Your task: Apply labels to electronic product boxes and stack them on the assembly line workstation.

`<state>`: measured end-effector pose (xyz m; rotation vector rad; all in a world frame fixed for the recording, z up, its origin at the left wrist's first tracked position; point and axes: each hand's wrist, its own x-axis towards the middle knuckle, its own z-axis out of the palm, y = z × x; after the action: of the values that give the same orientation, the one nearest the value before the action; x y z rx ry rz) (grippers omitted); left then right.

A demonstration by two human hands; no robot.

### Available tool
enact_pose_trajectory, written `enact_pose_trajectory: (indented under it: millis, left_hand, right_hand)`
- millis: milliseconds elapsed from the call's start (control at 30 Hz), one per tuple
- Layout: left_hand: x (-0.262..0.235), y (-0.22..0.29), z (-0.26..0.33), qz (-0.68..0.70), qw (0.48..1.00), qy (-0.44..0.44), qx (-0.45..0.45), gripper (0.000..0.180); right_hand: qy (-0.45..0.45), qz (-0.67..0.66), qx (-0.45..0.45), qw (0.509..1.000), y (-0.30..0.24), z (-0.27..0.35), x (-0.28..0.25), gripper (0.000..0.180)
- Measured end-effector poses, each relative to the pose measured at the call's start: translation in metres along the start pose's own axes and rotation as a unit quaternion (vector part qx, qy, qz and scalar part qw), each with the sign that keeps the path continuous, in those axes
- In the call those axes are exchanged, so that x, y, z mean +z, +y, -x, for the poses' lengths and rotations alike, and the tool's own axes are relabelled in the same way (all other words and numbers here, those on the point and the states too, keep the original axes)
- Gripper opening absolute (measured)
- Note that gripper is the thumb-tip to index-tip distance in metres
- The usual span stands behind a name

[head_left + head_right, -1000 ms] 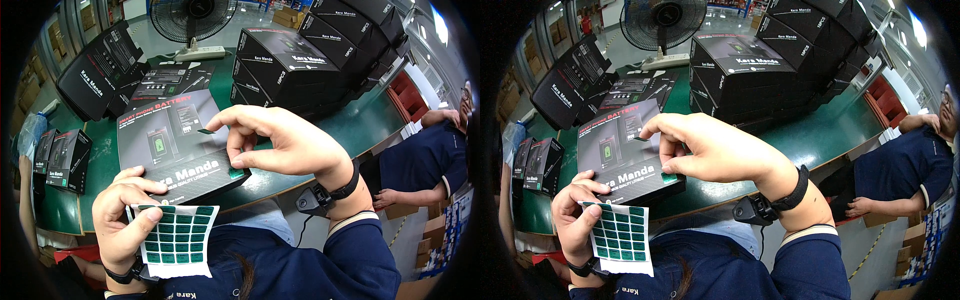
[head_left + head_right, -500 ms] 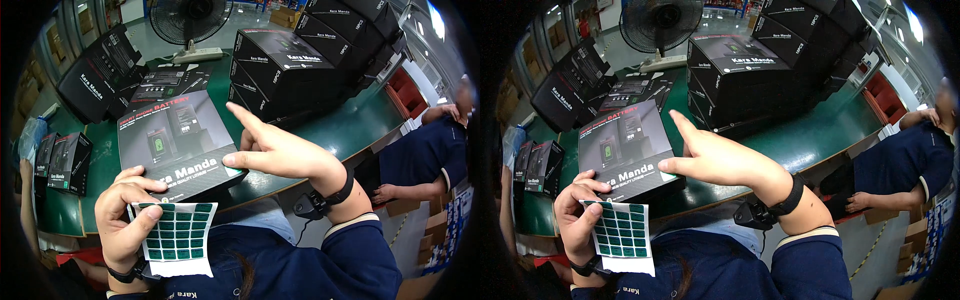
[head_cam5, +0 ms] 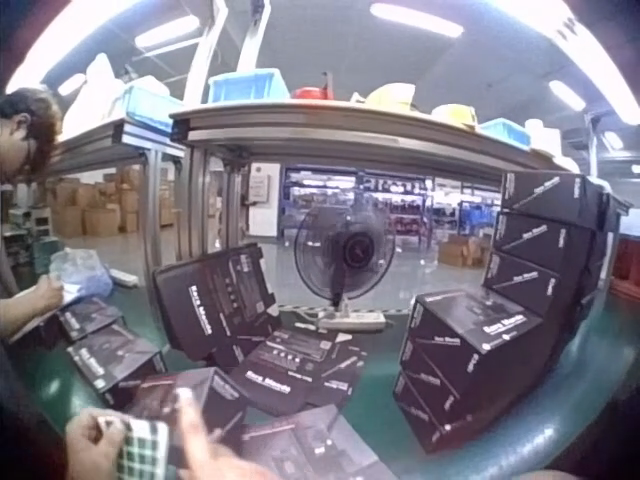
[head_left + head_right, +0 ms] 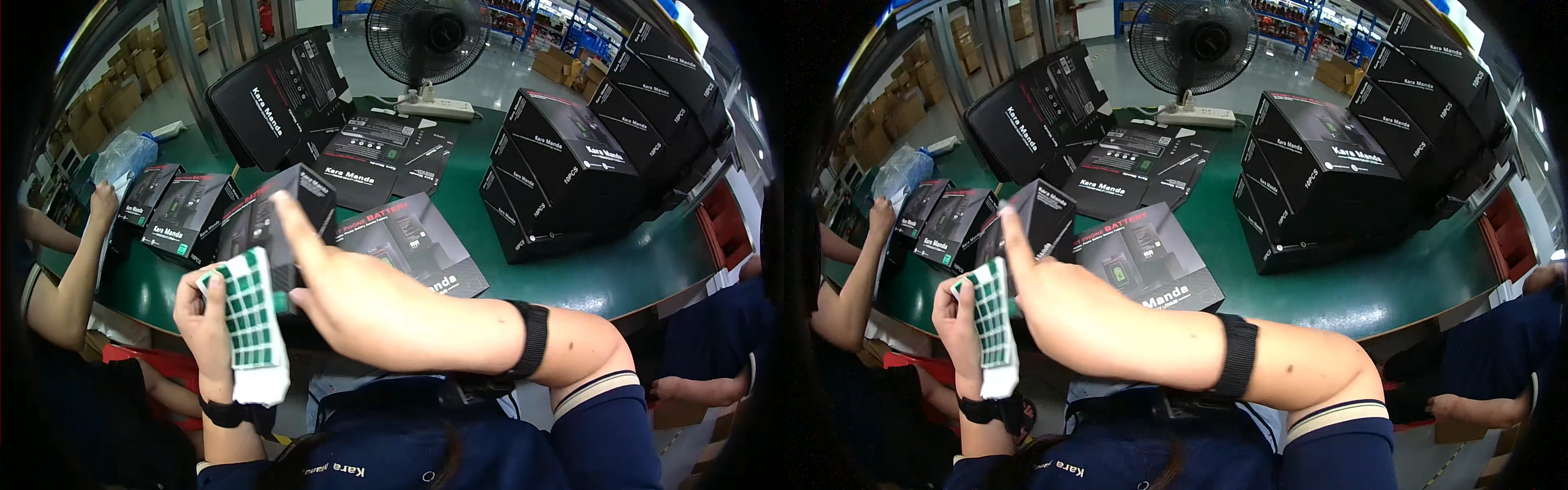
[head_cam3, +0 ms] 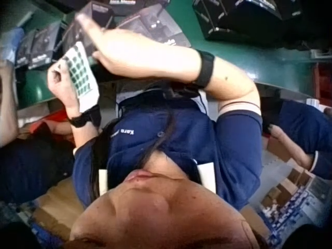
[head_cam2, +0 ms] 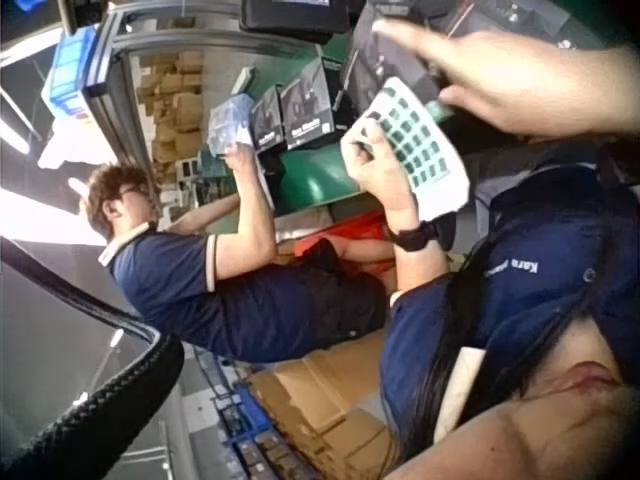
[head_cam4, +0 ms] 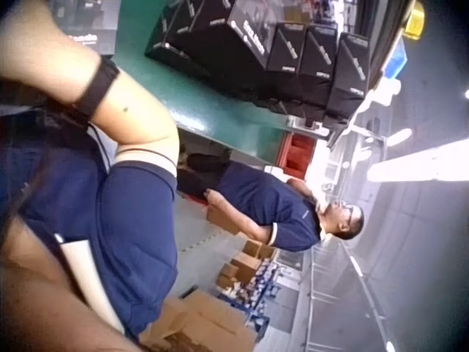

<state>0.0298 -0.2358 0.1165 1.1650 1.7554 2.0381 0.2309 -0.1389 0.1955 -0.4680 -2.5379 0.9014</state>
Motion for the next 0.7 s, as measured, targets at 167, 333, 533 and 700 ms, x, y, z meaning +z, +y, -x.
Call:
enact_pose_trajectory:
  millis: [167,333,533,700]
  left_hand:
    - [-0.019,-0.013,-0.013,-0.006,0.991,0.122,0.045,0.013]
    - [0.005,-0.028,0.005,-0.143,0.975,-0.097,0.140,0.011]
    - [0.020,-0.030,-0.014,-0.146,0.983,-0.035,0.107,0.014]
    - [0.035,0.006,0.015,0.059,0.992,-0.052,0.095,0.011]
  right_hand:
    - [-0.131,-0.060,-0.014,0.989,-0.006,-0.026,0.019,0.072]
    - [0.104,-0.049,-0.097,0.989,0.015,0.002,-0.015,0.038]
    - [0.125,-0.031,0.080,0.988,0.036,0.064,-0.082,0.007]
    - [0.049,0.008,0.107,0.993,0.057,0.100,-0.097,0.012]
